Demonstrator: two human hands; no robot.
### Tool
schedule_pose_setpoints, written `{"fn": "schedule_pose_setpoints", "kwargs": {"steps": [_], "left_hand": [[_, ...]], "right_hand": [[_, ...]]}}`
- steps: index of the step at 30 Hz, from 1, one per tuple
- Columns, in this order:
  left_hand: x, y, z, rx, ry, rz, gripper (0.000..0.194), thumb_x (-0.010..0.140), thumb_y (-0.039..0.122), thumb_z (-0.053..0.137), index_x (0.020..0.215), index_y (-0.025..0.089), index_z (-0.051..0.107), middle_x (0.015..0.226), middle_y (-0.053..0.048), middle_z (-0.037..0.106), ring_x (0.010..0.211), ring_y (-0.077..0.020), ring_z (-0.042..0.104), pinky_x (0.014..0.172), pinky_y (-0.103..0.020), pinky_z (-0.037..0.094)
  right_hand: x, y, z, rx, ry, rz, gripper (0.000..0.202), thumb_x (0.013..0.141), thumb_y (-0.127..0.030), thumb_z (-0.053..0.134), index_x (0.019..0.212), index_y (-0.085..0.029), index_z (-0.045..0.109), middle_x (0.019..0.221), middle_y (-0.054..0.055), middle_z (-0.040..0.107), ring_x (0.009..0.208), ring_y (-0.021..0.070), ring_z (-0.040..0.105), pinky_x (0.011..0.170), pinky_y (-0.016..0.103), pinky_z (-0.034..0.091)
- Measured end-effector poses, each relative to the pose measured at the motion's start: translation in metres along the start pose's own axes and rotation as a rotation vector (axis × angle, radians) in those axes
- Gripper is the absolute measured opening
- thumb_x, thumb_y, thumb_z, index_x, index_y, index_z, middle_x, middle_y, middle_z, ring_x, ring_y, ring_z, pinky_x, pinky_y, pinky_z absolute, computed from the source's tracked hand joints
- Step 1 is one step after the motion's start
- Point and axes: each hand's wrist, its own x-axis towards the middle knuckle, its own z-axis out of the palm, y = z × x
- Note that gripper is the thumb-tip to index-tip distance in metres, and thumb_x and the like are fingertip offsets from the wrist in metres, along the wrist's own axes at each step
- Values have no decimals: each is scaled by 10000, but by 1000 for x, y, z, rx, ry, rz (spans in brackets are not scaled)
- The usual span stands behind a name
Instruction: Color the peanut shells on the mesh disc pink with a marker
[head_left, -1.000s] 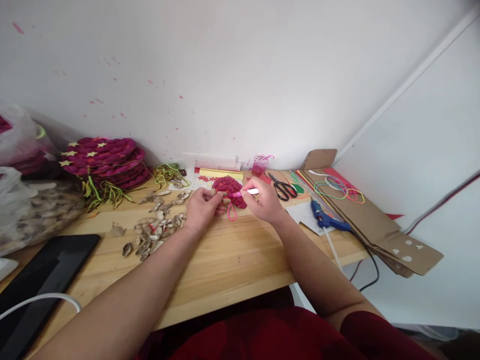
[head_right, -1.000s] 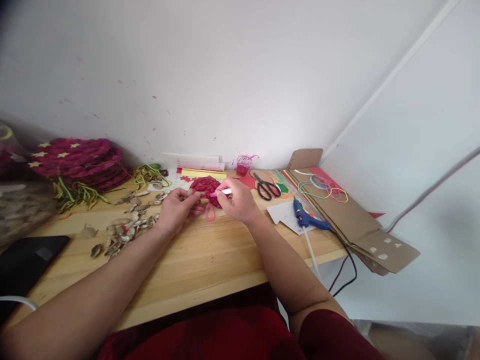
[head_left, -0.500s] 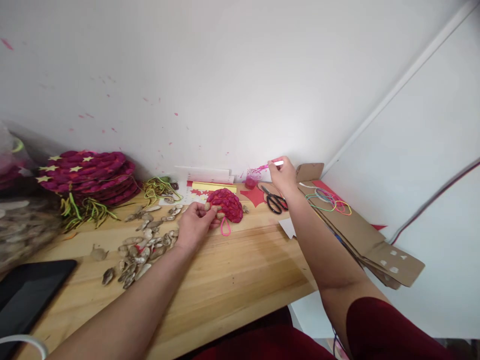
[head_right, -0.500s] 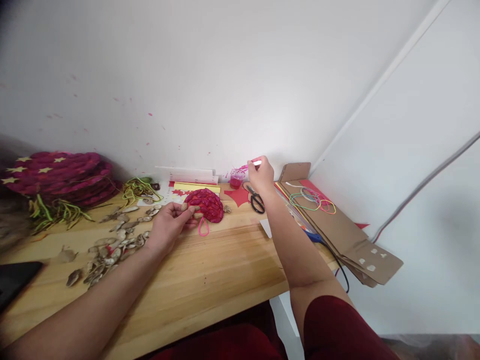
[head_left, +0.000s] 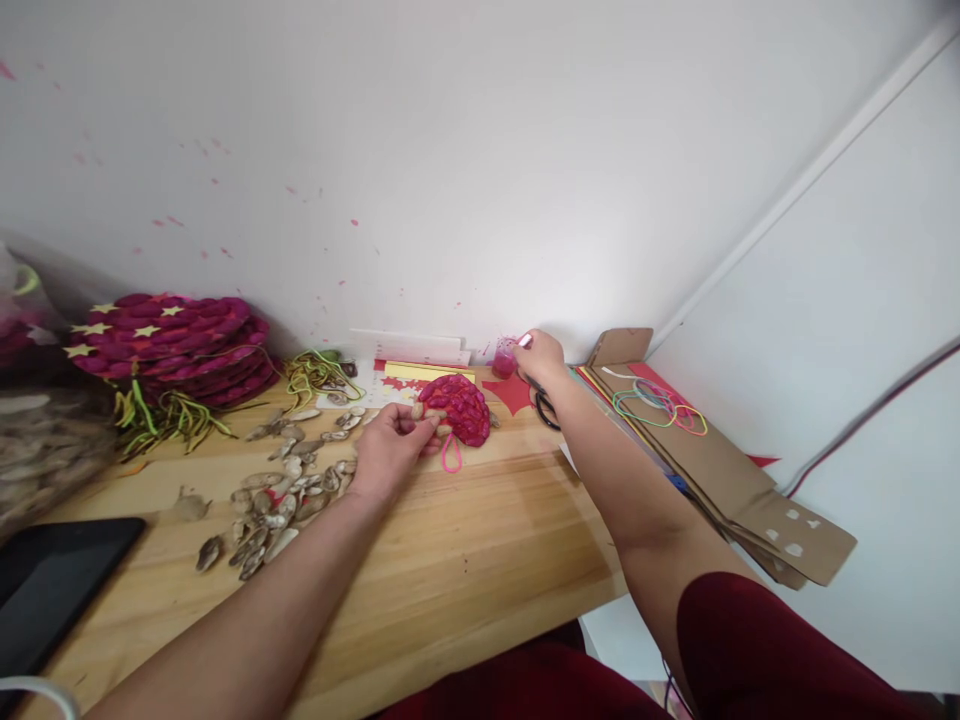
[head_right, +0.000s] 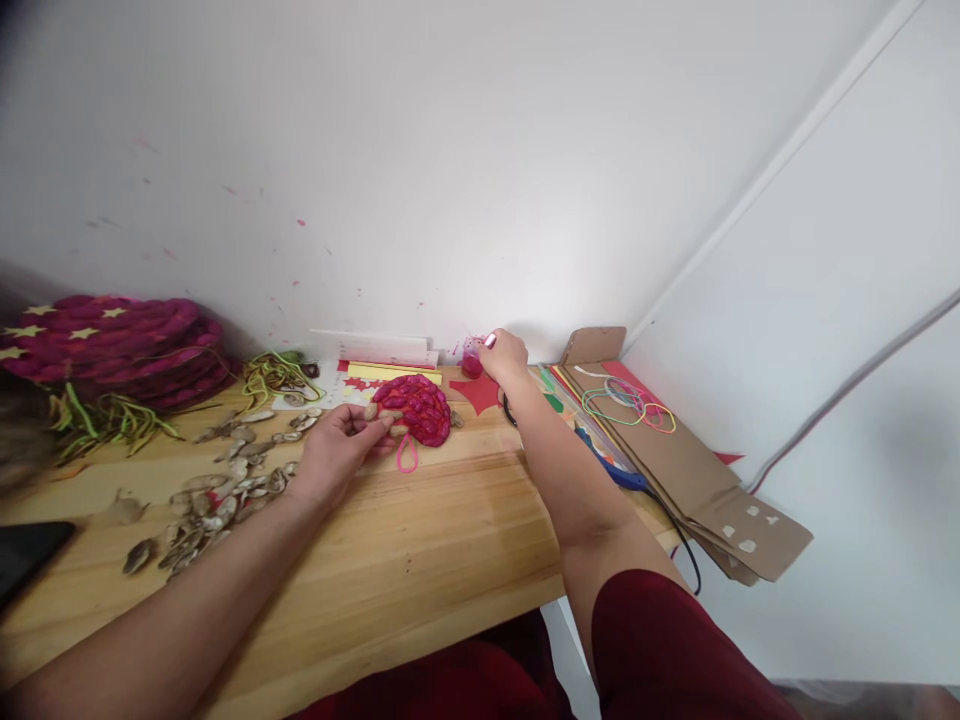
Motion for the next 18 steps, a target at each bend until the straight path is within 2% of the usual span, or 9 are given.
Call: {"fn": "schedule_pose_setpoints", "kwargs": {"steps": [7,13,18], "left_hand": [[2,-3,-1,-8,-11,23,571,548,482,962,852,192,575,663,29,679,612,-171,727,574,-242,551],[1,-3,1,-33,-2,49,539,560,496,952,799,204,568,641,37,652,608,-174,719,581,-257,553],[-1,1,4,-46,10,63,536,561,513,947,761,211,552,625,38,641,605,-177,710,589,-271,565]], "right_hand": [[-2,-3,-2,3,58,-25,205,931,-407,651,969,-220,726,1053,95,787,1039,262,684,879,341,472],[-7,-2,-9,116,130,-33,170,905,-388,649,904,-224,695,921,62,765,896,237,669,835,338,472],[-34,-8,-18,290,214,-49,207,930,-417,585,905,-219,639,841,26,726,791,201,654,747,312,470]]}}
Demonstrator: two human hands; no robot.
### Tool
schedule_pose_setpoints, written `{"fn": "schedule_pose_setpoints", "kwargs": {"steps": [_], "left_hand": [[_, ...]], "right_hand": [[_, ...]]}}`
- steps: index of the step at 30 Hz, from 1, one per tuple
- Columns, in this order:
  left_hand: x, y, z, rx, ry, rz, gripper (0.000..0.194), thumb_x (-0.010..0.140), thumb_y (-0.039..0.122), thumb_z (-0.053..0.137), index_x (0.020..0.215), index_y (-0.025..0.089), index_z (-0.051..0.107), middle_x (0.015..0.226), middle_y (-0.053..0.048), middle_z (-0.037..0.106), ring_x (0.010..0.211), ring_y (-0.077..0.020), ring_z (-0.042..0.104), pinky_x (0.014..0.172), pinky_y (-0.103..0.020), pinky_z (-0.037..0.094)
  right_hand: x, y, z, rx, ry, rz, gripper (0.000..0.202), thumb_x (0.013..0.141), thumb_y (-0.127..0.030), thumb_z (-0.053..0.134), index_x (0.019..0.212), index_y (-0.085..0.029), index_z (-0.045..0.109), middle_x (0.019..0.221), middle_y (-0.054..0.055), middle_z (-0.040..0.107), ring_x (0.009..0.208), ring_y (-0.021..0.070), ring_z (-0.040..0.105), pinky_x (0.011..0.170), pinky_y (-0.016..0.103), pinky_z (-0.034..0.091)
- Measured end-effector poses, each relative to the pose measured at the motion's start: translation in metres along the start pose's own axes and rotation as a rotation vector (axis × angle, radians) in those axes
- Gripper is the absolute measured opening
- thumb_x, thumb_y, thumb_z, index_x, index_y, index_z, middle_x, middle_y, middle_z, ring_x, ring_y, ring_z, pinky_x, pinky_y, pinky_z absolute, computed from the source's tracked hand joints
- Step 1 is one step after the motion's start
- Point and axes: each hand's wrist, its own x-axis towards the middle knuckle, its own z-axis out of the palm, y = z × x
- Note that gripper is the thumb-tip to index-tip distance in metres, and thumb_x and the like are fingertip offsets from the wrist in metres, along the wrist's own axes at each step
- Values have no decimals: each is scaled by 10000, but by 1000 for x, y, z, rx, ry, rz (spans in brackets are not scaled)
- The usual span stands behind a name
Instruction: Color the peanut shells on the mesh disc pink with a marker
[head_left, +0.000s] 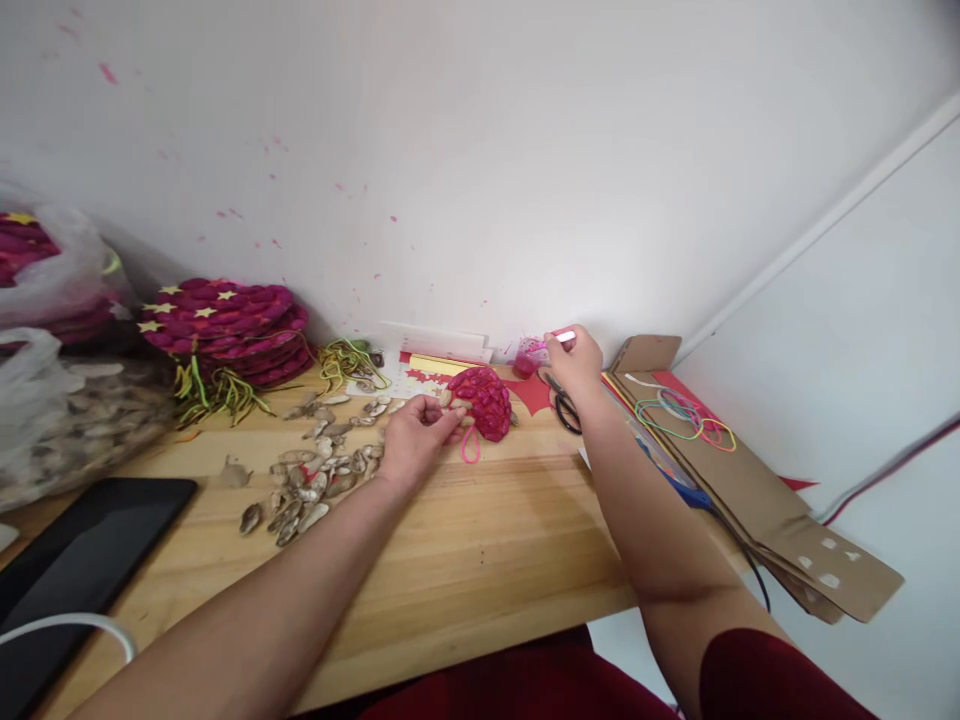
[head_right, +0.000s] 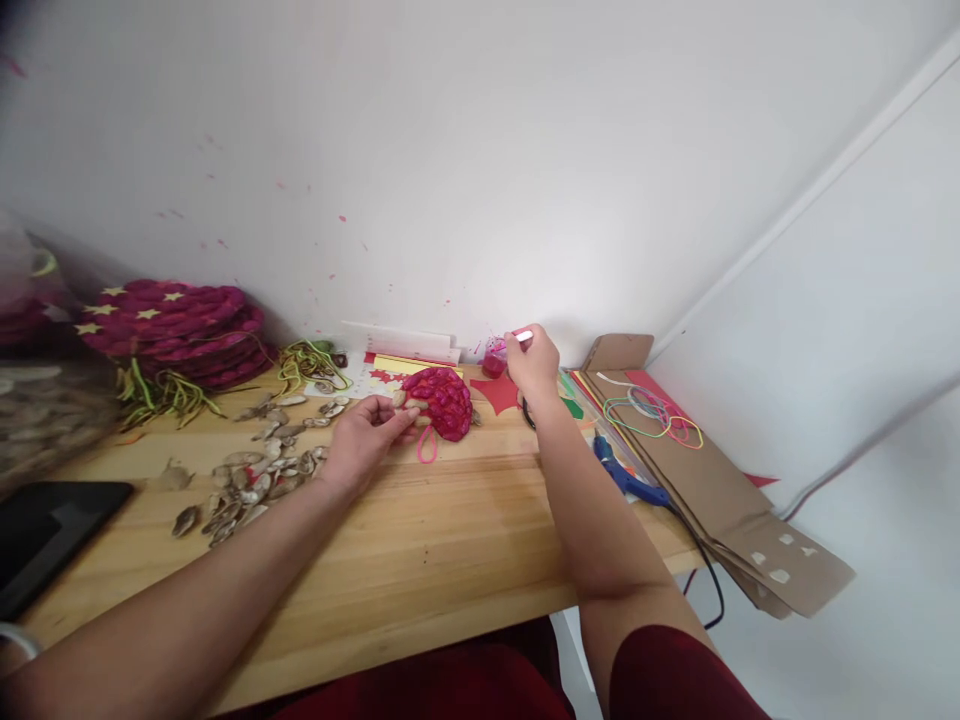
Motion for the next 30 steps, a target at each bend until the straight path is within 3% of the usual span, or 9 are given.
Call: {"fn": "schedule_pose_setpoints", "kwargs": {"steps": [5,9,16,24,30], "left_hand": [[-1,-2,2,29,33,53,518,588,532,929,770,204,570,653,24,649,588,-164,685,569,-263,548],[-5,0,4,14,36,60,520,584,527,933,778,210,569,670,27,635,628,-178,707,604,-277,567],[-12,8,4,123,22,136,443,626,517,896,749,195,618,660,23,619,598,-139,629,575,-247,510],[-13,11,4,39,-17,78,482,580,539,927,773,199,645,689,13,652,646,-170,670,627,-284,561],[-16,14,4,71,-29,99,439,636,536,896,752,193,647,676,6,669,649,-170,672,637,-278,551]], "right_hand": [[-45,-35,-20,508,143,-123,262,902,-486,653,894,-229,605,688,-44,620,618,148,566,615,279,436],[-85,-64,-30,746,-32,-196,244,923,-455,686,914,-226,601,750,-35,633,649,125,568,609,258,454],[-128,-70,-18,710,-115,-355,145,979,-368,664,944,-232,630,781,-18,660,621,121,569,558,254,458],[-127,-68,-20,580,-85,-471,92,977,-315,653,935,-234,636,797,-5,707,639,131,617,582,267,510],[-130,-70,-19,571,-87,-504,70,983,-296,648,940,-245,627,825,-2,712,683,140,650,598,269,511]]}}
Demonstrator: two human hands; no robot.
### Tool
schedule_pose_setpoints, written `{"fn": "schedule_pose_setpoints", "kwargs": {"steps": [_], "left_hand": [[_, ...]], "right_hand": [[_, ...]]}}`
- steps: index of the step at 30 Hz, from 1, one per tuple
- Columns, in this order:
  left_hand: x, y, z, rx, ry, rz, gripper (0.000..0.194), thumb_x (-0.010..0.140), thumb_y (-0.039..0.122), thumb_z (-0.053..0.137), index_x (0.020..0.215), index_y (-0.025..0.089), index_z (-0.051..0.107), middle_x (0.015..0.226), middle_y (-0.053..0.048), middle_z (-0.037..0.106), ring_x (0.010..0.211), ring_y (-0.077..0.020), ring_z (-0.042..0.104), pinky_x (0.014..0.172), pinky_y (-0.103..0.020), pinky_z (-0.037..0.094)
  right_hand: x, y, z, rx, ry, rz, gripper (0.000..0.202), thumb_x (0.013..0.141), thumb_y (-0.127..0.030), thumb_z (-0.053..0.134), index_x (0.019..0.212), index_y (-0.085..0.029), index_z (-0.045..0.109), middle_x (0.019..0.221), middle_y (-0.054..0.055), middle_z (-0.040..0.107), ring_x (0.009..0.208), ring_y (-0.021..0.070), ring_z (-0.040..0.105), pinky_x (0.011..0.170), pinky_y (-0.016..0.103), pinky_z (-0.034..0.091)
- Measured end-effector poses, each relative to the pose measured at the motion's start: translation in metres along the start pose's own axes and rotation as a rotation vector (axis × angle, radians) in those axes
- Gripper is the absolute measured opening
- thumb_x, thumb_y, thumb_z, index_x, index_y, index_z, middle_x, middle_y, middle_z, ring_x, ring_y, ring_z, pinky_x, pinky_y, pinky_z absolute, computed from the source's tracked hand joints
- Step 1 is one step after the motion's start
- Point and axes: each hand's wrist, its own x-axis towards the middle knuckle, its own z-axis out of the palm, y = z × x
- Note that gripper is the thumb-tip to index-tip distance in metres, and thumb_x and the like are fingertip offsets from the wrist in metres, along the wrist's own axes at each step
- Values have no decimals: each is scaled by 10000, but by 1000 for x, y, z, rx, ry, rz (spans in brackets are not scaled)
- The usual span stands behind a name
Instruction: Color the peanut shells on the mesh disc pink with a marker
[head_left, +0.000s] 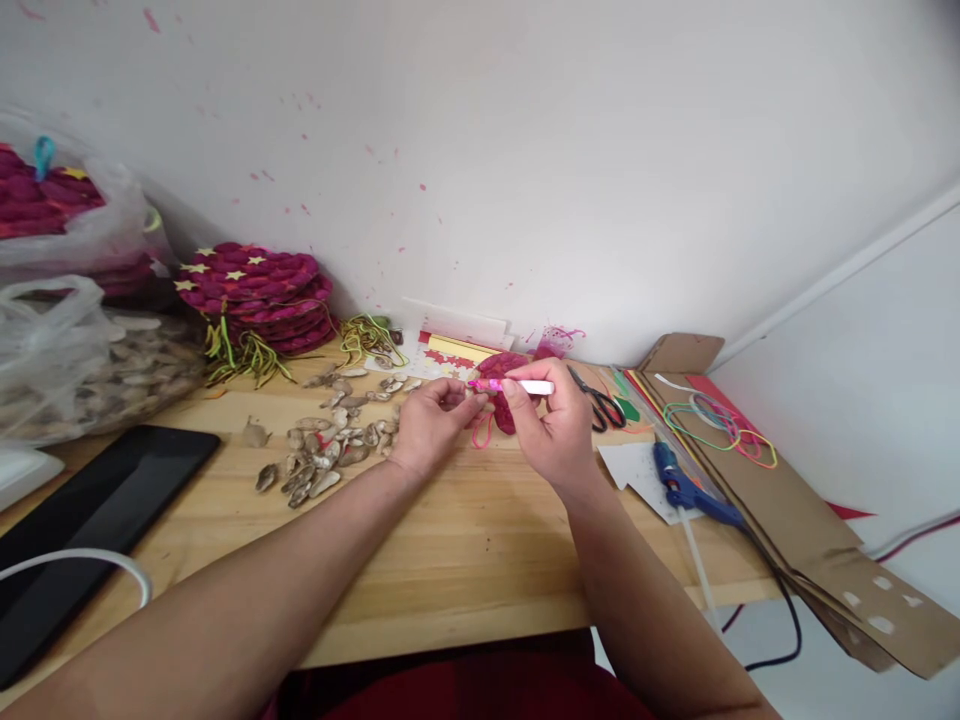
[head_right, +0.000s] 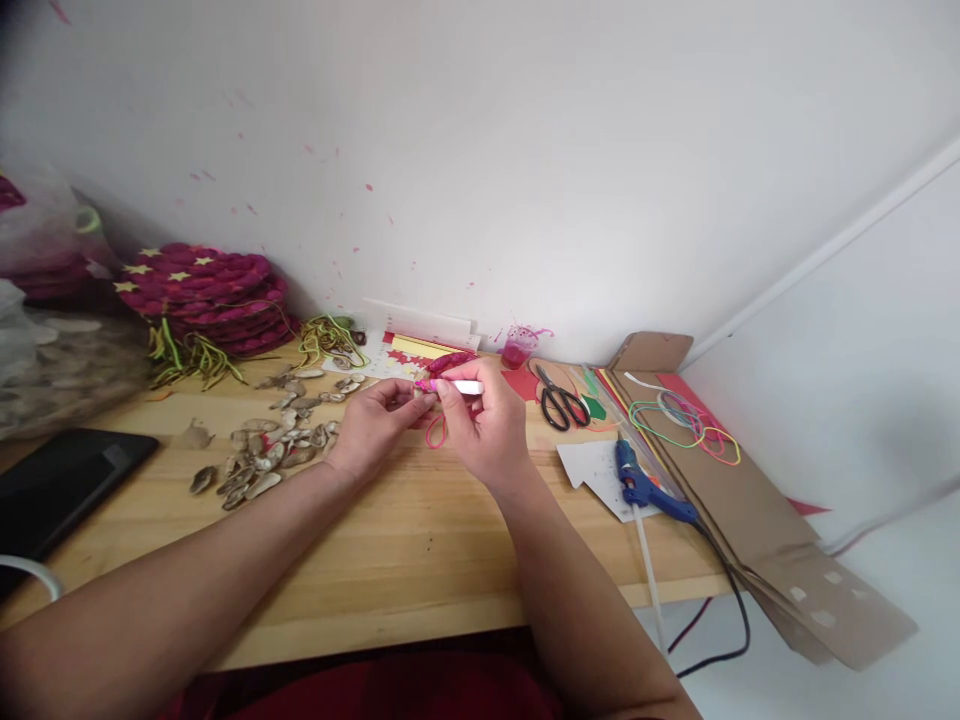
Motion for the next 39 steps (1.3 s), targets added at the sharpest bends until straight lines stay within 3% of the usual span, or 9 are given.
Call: {"fn": "schedule_pose_setpoints", "kwargs": {"steps": [12,29,39], "left_hand": [[-3,9,1,84,57,94,363,652,487,862,718,202,647,652,3,649,620,-154,614,615,-263,492],[-4,22,1,109,93,124,301,635,419,860,697,206,656,618,18,611,577,-134,546,565,-252,429],[-2,18,1,105,101,117,290,636,411,856,698,206,660,624,12,623,575,-135,550,572,-258,441]], "right_hand": [[0,7,-3,-11,41,32,65,996,-308,639,982,-244,633,817,-3,717,620,130,624,558,269,508],[-1,-6,-9,-147,-36,-196,40,990,-234,641,1011,-266,629,902,27,736,792,187,704,708,348,580],[-1,-6,-10,-154,-33,-208,64,991,-217,641,1019,-273,628,916,31,736,821,193,704,735,359,581]]}}
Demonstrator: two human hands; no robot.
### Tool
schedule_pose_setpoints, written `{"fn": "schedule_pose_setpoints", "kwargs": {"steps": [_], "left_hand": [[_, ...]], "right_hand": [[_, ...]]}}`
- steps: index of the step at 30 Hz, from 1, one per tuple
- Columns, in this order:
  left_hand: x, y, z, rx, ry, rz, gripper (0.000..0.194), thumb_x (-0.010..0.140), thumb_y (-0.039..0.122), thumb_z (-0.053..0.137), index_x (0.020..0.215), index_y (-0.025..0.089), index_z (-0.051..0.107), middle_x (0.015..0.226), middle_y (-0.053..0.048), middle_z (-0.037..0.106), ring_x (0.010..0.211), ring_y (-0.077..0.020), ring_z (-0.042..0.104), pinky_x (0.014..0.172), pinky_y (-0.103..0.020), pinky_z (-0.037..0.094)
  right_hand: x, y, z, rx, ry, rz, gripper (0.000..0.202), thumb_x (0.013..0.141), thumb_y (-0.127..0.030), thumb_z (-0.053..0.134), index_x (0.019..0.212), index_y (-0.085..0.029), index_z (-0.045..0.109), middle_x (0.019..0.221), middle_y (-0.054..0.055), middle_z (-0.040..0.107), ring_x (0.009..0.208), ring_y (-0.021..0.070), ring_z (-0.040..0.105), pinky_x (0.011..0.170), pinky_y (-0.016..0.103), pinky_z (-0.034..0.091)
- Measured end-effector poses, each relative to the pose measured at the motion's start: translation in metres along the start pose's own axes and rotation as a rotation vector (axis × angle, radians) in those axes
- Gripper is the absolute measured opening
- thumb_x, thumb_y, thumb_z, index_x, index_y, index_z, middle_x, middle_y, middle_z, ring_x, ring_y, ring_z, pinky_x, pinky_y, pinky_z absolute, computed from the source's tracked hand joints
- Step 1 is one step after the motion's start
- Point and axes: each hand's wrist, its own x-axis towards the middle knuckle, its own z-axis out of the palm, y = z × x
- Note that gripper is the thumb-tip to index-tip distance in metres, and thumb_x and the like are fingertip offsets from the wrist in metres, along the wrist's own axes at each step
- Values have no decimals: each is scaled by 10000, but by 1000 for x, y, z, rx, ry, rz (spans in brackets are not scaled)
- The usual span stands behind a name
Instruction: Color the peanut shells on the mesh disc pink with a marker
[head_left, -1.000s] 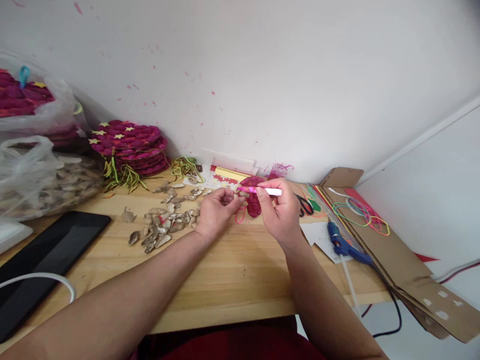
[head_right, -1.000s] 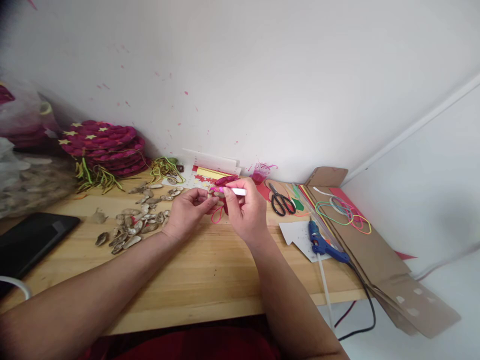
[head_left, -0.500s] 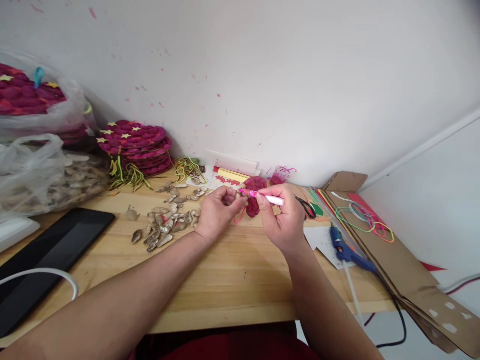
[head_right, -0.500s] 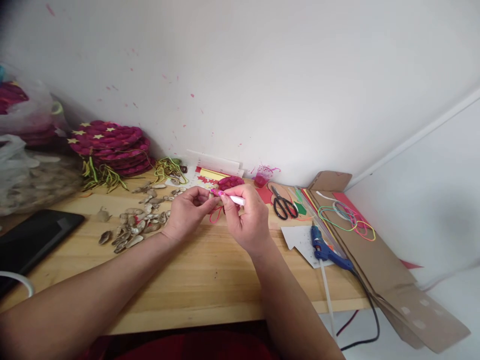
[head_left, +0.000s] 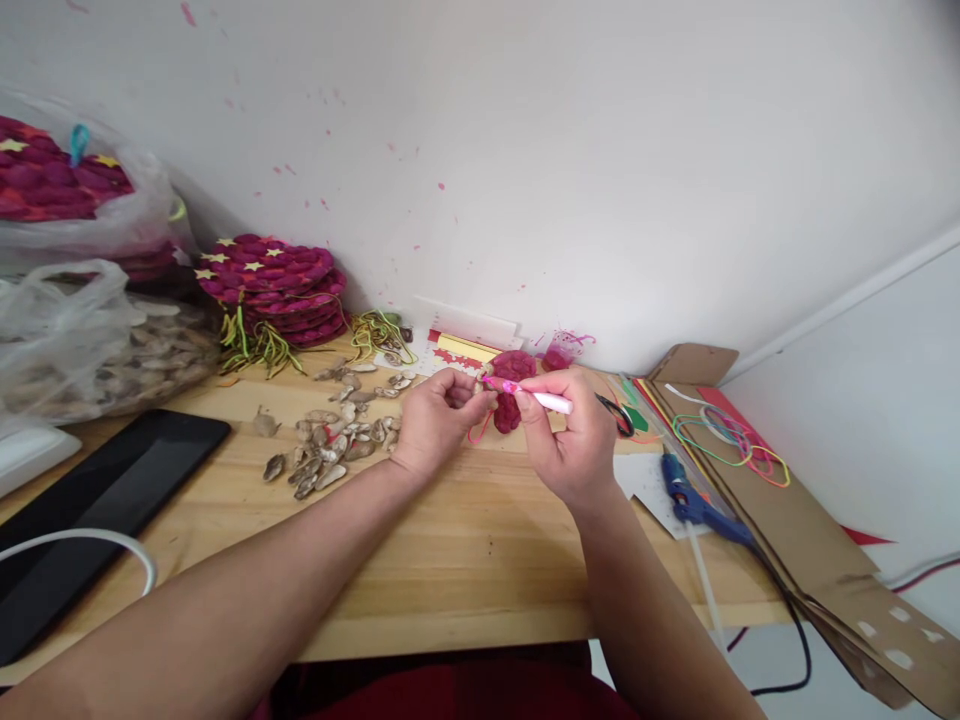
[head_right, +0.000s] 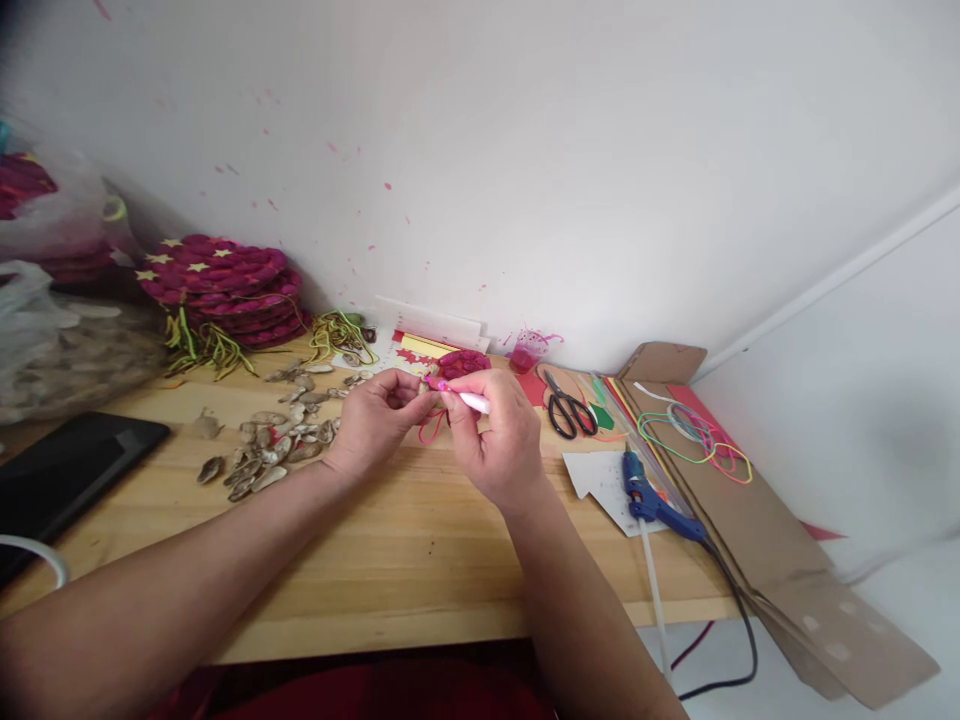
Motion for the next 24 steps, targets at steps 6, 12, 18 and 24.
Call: {"fn": "schedule_pose_setpoints", "kwargs": {"steps": [6,12,18,24], "left_hand": [[-1,1,-1,1,-5,-9,319,632,429,875,714,198,672,630,5,641,571,-136,565,568,-256,448],[-1,3,0,17,16,20,292,643,384,880,687,200,659,615,13,636,565,-128,557,555,-243,442],[-1,3,0,23,2,10,352,627,461,877,711,193,664,619,8,652,561,-130,572,548,-243,457],[-3,5,-1,30,-6,32,300,645,411,864,713,193,669,622,13,658,559,-123,577,550,-236,464]], "right_hand": [[0,0,2,-32,-39,-47,65,994,-213,627,1018,-273,616,892,28,737,820,199,706,726,361,578],[-1,-1,1,-74,20,-72,116,977,-188,645,1053,-275,628,913,36,747,832,208,706,739,374,576],[-1,-1,4,-55,-25,-107,74,984,-189,643,1026,-249,636,877,27,735,800,192,689,729,351,565],[-1,0,4,-66,25,-153,130,966,-154,666,1063,-235,638,921,36,745,832,190,687,749,342,567]]}}
